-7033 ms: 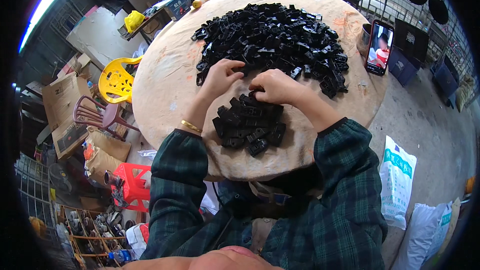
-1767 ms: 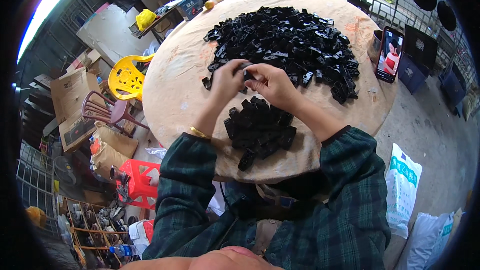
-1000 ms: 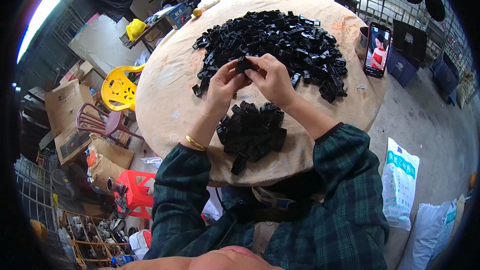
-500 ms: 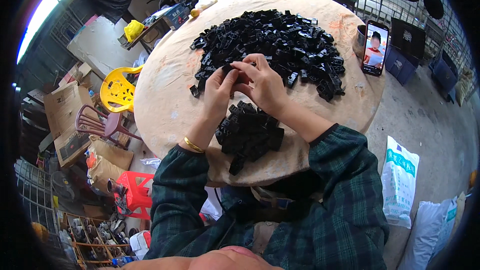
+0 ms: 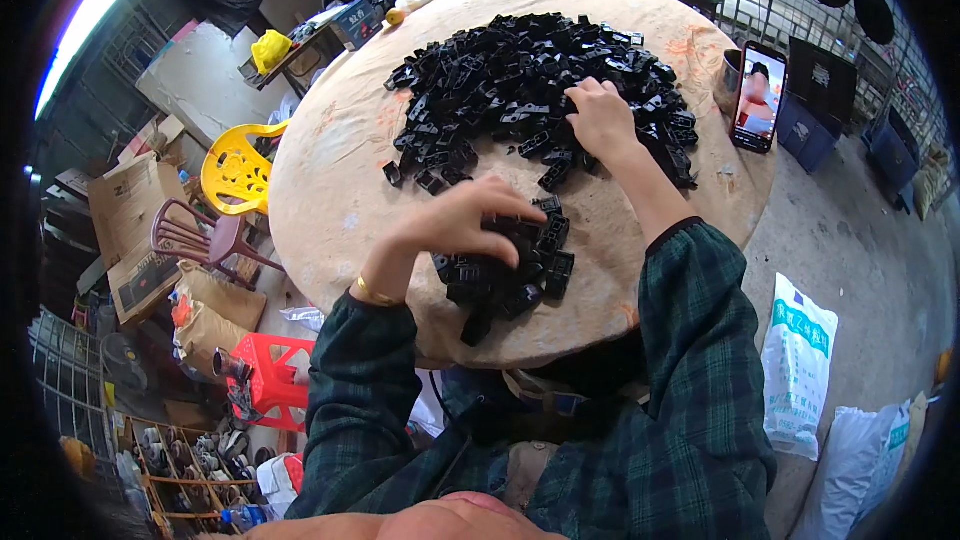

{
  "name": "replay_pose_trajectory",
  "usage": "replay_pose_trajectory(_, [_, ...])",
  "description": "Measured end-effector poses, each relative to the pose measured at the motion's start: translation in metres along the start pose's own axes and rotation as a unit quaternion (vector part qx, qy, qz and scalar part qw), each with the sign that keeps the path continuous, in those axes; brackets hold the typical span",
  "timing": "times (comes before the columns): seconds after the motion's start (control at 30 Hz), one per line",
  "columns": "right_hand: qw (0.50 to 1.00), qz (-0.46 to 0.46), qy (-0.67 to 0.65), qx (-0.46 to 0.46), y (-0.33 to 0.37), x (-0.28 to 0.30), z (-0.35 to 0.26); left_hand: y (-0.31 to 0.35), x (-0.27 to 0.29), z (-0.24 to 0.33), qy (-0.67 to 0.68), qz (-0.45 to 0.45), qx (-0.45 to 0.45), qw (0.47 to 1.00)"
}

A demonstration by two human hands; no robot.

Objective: Sorting and organizing small black plastic components on a round table.

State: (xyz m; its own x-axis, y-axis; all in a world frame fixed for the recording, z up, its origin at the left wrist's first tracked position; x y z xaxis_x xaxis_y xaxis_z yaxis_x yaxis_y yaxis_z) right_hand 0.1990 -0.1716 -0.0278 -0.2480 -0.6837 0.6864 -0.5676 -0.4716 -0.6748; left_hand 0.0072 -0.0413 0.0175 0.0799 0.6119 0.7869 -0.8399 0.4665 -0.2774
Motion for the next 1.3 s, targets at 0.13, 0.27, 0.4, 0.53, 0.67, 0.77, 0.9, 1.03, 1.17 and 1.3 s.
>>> replay_pose_trajectory(0.13, [1.0, -0.005, 0.004, -0.021, -0.002, 0.002, 0.001, 0.019, 0.043, -0.036, 0.051, 0.265, 0.22, 0.937])
replay_pose_trajectory(0.27, [0.984, 0.081, -0.145, -0.057, -0.006, 0.009, 0.005, 0.059, 0.076, -0.079, -0.052, 0.327, 0.279, 0.901])
replay_pose_trajectory(0.4, [0.943, 0.012, -0.31, -0.122, -0.003, 0.006, -0.006, 0.059, 0.062, -0.091, -0.118, 0.213, 0.325, 0.914])
replay_pose_trajectory(0.53, [0.884, -0.014, -0.451, -0.126, -0.002, 0.016, -0.032, 0.058, 0.052, -0.094, -0.242, 0.185, 0.333, 0.893])
replay_pose_trajectory(0.67, [0.81, -0.049, -0.565, -0.149, 0.004, 0.018, -0.037, 0.051, 0.047, -0.089, -0.206, 0.128, 0.389, 0.889])
replay_pose_trajectory(0.77, [0.806, -0.085, -0.56, -0.171, 0.009, 0.016, -0.048, 0.044, 0.04, -0.082, -0.285, 0.18, 0.349, 0.874])
replay_pose_trajectory(0.9, [0.807, -0.093, -0.558, -0.171, 0.014, 0.012, -0.056, 0.044, 0.049, -0.087, -0.168, 0.214, 0.408, 0.872])
replay_pose_trajectory(1.03, [0.798, -0.1, -0.567, -0.178, 0.016, 0.01, -0.057, 0.047, 0.045, -0.105, -0.012, 0.184, 0.372, 0.91])
replay_pose_trajectory(1.17, [0.761, -0.089, -0.604, -0.216, 0.017, 0.014, -0.061, 0.052, 0.042, -0.11, 0.022, 0.155, 0.287, 0.945])
replay_pose_trajectory(1.3, [0.764, -0.117, -0.597, -0.217, 0.018, 0.014, -0.064, 0.048, 0.034, -0.111, -0.163, 0.124, 0.256, 0.945])
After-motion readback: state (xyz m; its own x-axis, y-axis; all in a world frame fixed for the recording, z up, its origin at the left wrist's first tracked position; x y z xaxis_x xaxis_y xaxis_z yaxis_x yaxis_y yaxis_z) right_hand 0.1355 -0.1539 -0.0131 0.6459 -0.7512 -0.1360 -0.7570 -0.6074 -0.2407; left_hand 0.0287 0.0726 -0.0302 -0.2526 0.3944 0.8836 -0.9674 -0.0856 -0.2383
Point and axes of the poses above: each hand's wrist, its own y-axis away from the middle knuckle, its own x-axis out of the back of the hand, z = x × y, the point moved 2 cm from there along -y, towards the middle knuckle, and after that the axes turned 5 degrees about z, right-handed, at the moved point
